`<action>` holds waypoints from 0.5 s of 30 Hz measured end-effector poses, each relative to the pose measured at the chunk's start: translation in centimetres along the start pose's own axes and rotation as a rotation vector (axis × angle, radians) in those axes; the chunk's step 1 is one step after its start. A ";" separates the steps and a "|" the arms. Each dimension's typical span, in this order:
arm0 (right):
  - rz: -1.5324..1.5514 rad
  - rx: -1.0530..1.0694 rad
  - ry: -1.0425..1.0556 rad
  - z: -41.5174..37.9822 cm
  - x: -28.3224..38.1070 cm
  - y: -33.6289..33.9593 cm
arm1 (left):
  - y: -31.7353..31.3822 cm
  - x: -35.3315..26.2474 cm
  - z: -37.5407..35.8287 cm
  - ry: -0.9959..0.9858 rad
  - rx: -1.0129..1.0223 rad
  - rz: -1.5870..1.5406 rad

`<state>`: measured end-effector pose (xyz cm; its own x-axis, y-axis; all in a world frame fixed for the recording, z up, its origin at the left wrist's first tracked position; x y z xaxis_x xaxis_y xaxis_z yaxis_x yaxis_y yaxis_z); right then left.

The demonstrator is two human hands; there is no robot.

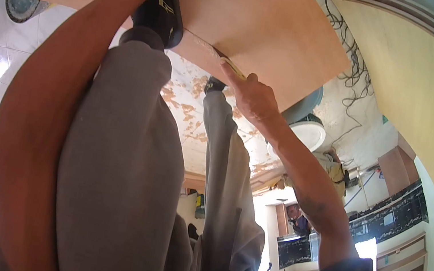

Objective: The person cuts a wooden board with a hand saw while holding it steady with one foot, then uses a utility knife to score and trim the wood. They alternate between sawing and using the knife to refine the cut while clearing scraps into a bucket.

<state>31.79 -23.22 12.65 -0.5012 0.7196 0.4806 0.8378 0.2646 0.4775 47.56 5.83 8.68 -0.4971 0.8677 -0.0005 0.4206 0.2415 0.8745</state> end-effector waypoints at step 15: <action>0.024 0.079 0.007 3.7 -0.2 0.2 | 0.1 0.5 0.3 0.004 0.013 0.023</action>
<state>32.82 -20.91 9.93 -0.4821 0.7218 0.4965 0.8639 0.2975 0.4063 47.57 6.43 8.58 -0.4903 0.8713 0.0212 0.4413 0.2272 0.8681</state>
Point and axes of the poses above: each hand's wrist, its own z-axis towards the middle knuckle, its own y-axis out of the back of the hand, x = y × z, the point moved 5 cm from there along z, towards the middle knuckle, and after that the axes turned 11 degrees about y, right-handed, at the moved point
